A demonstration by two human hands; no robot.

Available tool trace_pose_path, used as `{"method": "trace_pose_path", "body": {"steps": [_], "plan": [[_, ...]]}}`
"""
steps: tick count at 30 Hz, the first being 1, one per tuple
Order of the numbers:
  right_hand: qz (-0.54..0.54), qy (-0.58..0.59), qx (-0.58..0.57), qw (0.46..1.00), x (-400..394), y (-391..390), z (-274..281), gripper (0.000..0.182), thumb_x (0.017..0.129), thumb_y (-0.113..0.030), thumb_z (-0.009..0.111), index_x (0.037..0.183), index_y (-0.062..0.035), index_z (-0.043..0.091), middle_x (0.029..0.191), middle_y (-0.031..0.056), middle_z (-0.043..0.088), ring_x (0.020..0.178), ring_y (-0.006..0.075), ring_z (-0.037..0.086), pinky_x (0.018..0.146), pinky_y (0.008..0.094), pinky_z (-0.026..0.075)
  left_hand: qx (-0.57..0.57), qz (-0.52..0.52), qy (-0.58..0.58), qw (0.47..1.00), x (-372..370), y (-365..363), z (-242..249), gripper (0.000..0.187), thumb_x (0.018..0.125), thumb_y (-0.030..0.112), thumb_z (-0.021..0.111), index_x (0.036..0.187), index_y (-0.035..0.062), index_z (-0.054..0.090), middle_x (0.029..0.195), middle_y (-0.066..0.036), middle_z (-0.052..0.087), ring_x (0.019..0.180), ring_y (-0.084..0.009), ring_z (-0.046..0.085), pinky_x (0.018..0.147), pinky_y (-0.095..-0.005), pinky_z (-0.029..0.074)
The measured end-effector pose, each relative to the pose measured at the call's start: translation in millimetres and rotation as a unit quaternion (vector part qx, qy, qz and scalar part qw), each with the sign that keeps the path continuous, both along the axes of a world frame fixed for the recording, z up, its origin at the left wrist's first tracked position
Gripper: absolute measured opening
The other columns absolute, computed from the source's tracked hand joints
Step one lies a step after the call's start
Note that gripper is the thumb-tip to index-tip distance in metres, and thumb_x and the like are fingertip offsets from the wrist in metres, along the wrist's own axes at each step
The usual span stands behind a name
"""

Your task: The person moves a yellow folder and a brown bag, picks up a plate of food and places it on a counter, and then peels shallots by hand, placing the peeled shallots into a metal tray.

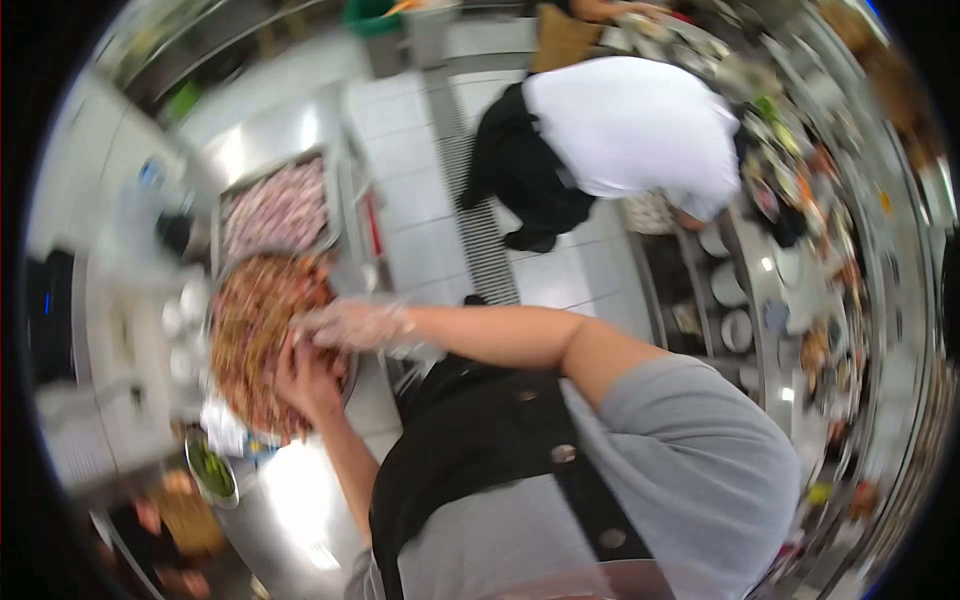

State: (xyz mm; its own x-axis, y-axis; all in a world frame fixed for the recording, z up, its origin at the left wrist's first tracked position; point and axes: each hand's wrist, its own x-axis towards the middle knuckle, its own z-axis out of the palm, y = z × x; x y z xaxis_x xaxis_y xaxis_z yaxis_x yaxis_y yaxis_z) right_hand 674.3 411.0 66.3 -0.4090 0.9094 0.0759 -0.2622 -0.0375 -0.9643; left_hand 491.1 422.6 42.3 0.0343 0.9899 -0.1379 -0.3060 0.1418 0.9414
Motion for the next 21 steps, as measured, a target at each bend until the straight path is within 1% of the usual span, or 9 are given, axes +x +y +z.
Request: {"method": "trace_pose_path", "body": {"steps": [1, 2, 4, 6, 13, 15, 16, 18, 21], "plan": [[-0.067, -0.143, 0.139, 0.978, 0.4, 4.2, -3.2, 0.050, 0.099, -0.021, 0.061, 0.144, -0.0052, 0.050, 0.122, 0.0060, 0.065, 0.101, 0.0102, 0.056, 0.087, 0.0223, 0.046, 0.022, -0.003, -0.005, 1.000, 0.8, 2.0, -0.8, 0.034, 0.096, 0.008, 0.063, 0.127, -0.0056, 0.059, 0.116, -0.018, 0.065, 0.096, -0.0224, 0.067, 0.079, -0.0295, 0.056], [-0.031, -0.036, 0.119, 0.992, -7.8, 12.0, -26.7, 0.047, 0.098, -0.016, 0.058, 0.143, -0.0039, 0.051, 0.119, 0.0102, 0.066, 0.097, 0.0113, 0.059, 0.087, 0.0219, 0.046, 0.042, 0.001, -0.005, 0.999, -0.5, 4.2, -1.5, 0.033, 0.097, 0.007, 0.062, 0.127, -0.0064, 0.059, 0.119, -0.019, 0.064, 0.102, -0.0229, 0.066, 0.087, -0.0290, 0.055], [-0.011, -0.110, 0.119, 0.987, -12.8, 25.0, -52.2, 0.045, 0.098, -0.009, 0.048, 0.143, -0.0057, 0.051, 0.111, 0.0109, 0.068, 0.090, 0.0180, 0.061, 0.088, 0.0257, 0.046, 0.068, -0.025, -0.032, 0.997, -3.1, 9.9, -1.0, 0.032, 0.098, 0.003, 0.058, 0.128, -0.0097, 0.057, 0.126, -0.021, 0.061, 0.114, -0.0242, 0.061, 0.100, -0.0294, 0.050], [0.030, -0.271, -0.032, 0.962, 14.8, -6.1, 54.8, 0.048, 0.098, -0.008, 0.047, 0.145, -0.0074, 0.048, 0.121, 0.0057, 0.065, 0.104, 0.0156, 0.060, 0.096, 0.0253, 0.044, 0.058, -0.030, -0.035, 0.997, -4.6, 13.0, -3.3, 0.033, 0.098, 0.002, 0.057, 0.128, -0.0114, 0.055, 0.128, -0.022, 0.060, 0.116, -0.0249, 0.060, 0.101, -0.0305, 0.050], [-0.007, -0.327, 0.207, 0.922, -23.7, 30.6, -58.7, 0.042, 0.100, -0.011, 0.042, 0.140, -0.0131, 0.052, 0.128, 0.0029, 0.061, 0.113, 0.0117, 0.060, 0.100, 0.0258, 0.044, 0.032, 0.007, -0.033, 0.999, -9.4, 7.4, -19.6, 0.032, 0.097, 0.000, 0.059, 0.126, -0.0117, 0.056, 0.125, -0.022, 0.062, 0.114, -0.0241, 0.062, 0.099, -0.0298, 0.053], [-0.041, -0.651, 0.487, 0.581, -32.0, 37.0, -71.8, 0.042, 0.100, -0.012, 0.043, 0.141, -0.0165, 0.053, 0.119, 0.0038, 0.066, 0.103, 0.0136, 0.063, 0.097, 0.0272, 0.044, 0.018, 0.010, -0.030, 0.999, -10.2, 2.3, -22.7, 0.032, 0.097, 0.000, 0.059, 0.127, -0.0116, 0.056, 0.125, -0.022, 0.061, 0.114, -0.0242, 0.062, 0.099, -0.0295, 0.053], [-0.041, -0.650, 0.488, 0.581, -32.5, 35.1, -65.9, 0.042, 0.100, -0.012, 0.043, 0.141, -0.0165, 0.053, 0.119, 0.0038, 0.066, 0.103, 0.0136, 0.063, 0.097, 0.0272, 0.044, 0.004, 0.014, -0.031, 0.999, -10.9, 0.5, -25.9, 0.032, 0.097, 0.000, 0.059, 0.127, -0.0115, 0.056, 0.125, -0.022, 0.061, 0.114, -0.0243, 0.062, 0.098, -0.0293, 0.053], [0.006, -0.442, 0.177, 0.879, -30.1, 26.2, -43.5, 0.042, 0.099, -0.013, 0.047, 0.141, -0.0151, 0.055, 0.120, 0.0036, 0.068, 0.104, 0.0161, 0.064, 0.096, 0.0289, 0.046, -0.003, 0.025, -0.027, 0.999, -14.7, 2.3, -35.9, 0.033, 0.097, 0.000, 0.059, 0.127, -0.0114, 0.056, 0.126, -0.022, 0.061, 0.114, -0.0245, 0.062, 0.098, -0.0298, 0.053], [-0.063, -0.266, 0.029, 0.962, -28.3, 19.2, -32.3, 0.042, 0.097, -0.016, 0.053, 0.138, -0.0141, 0.058, 0.118, 0.0061, 0.070, 0.097, 0.0192, 0.064, 0.090, 0.0312, 0.049, 0.010, 0.037, -0.035, 0.999, -10.7, -1.8, -28.0, 0.034, 0.097, 0.000, 0.058, 0.129, -0.0115, 0.055, 0.126, -0.023, 0.061, 0.114, -0.0248, 0.062, 0.099, -0.0305, 0.053]]}}
